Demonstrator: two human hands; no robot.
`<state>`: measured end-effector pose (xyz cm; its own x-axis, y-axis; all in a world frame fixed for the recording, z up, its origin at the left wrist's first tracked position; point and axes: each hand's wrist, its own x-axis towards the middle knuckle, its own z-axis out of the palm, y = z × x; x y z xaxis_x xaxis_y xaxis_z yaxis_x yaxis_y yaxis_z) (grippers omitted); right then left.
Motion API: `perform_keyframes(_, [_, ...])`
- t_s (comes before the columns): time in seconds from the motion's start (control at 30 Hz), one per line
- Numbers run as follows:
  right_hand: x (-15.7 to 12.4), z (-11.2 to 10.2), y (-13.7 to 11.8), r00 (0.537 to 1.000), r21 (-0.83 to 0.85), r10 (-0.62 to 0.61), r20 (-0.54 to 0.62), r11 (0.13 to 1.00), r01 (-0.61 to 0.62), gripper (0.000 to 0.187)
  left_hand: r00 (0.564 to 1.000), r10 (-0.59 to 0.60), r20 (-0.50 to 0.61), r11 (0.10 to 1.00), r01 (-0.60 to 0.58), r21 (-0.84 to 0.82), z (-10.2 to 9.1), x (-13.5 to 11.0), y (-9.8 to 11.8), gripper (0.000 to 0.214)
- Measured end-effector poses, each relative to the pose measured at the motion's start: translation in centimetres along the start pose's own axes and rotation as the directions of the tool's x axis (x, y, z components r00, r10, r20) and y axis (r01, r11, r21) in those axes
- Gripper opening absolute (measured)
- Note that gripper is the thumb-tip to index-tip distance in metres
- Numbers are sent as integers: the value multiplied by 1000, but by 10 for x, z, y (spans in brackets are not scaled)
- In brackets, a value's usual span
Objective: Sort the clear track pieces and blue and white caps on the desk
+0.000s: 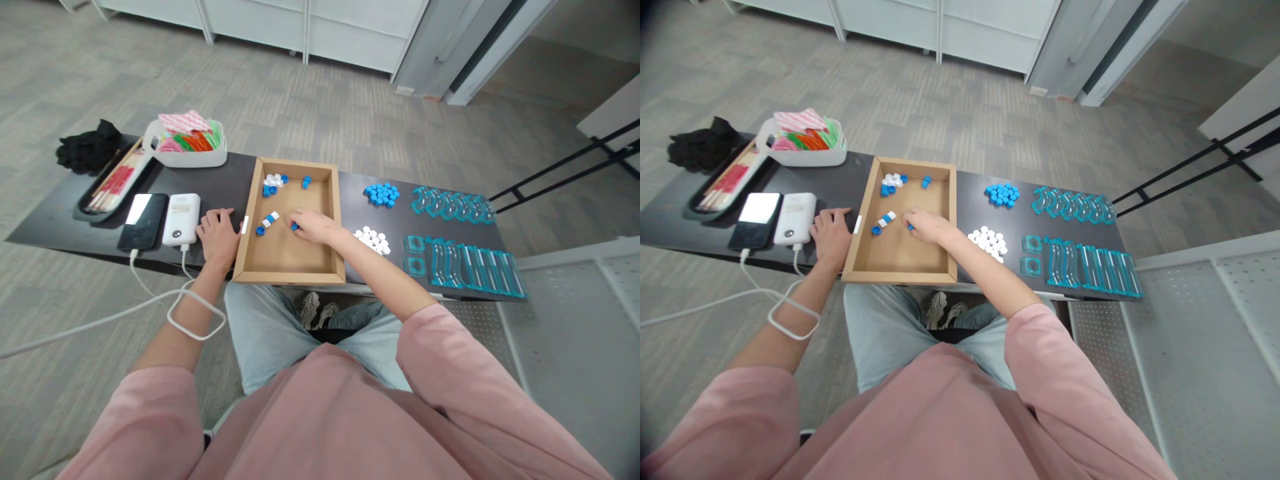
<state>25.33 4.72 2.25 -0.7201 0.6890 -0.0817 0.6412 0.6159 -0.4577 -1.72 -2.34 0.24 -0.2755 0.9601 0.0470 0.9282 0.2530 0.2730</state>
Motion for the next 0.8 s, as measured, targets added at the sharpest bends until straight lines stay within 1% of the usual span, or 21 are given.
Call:
perform_keyframes(0.07, [-1,1,2,999,192,-24,-28,981,29,24,1000,-5,-18,1000,5,7,1,0,0,55])
perform_keyframes(0.13, [-3,2,3,998,395,-28,-61,917,50,24,1000,-2,-19,1000,2,9,1,0,1,55])
perform_keyframes(0.2, [-8,1,1,992,512,-21,-126,855,84,27,1000,-6,-12,1000,6,11,0,0,1,56])
perform_keyframes(0.27, [-18,-3,0,976,534,-19,-216,835,134,25,1000,-10,0,1000,10,4,-1,0,0,56])
perform_keyframes(0.33, [-32,-14,4,957,498,-38,-288,847,184,20,1000,-3,11,1000,4,-15,-2,0,0,56])
perform_keyframes(0.4, [-51,-28,18,935,445,-50,-352,870,214,20,1000,9,17,1000,-9,-24,-2,0,-1,57])
perform_keyframes(0.43, [-63,-36,30,921,417,-37,-388,884,211,21,1000,12,16,1000,-12,-19,-2,0,-2,57])
perform_keyframes(0.5, [-90,-52,63,885,366,46,-464,919,144,24,1000,9,10,1000,-9,6,-2,1,-2,58])
perform_keyframes(0.57, [-121,-62,103,836,330,182,-518,944,-1,25,1000,5,10,999,-5,38,0,1,-3,59])
perform_keyframes(0.67, [-167,-66,158,745,321,385,-545,916,-239,29,1000,7,11,997,-7,79,2,2,-4,61])
perform_keyframes(0.7, [-179,-64,171,728,313,431,-534,900,-303,28,1000,12,9,996,-12,87,2,3,-5,62])
perform_keyframes(0.73, [-188,-61,180,721,300,462,-516,886,-353,25,1000,15,4,996,-15,91,3,3,-6,63])
perform_keyframes(0.8, [-200,-53,190,737,264,487,-469,874,-409,21,1000,12,-4,995,-12,95,6,4,-8,63])
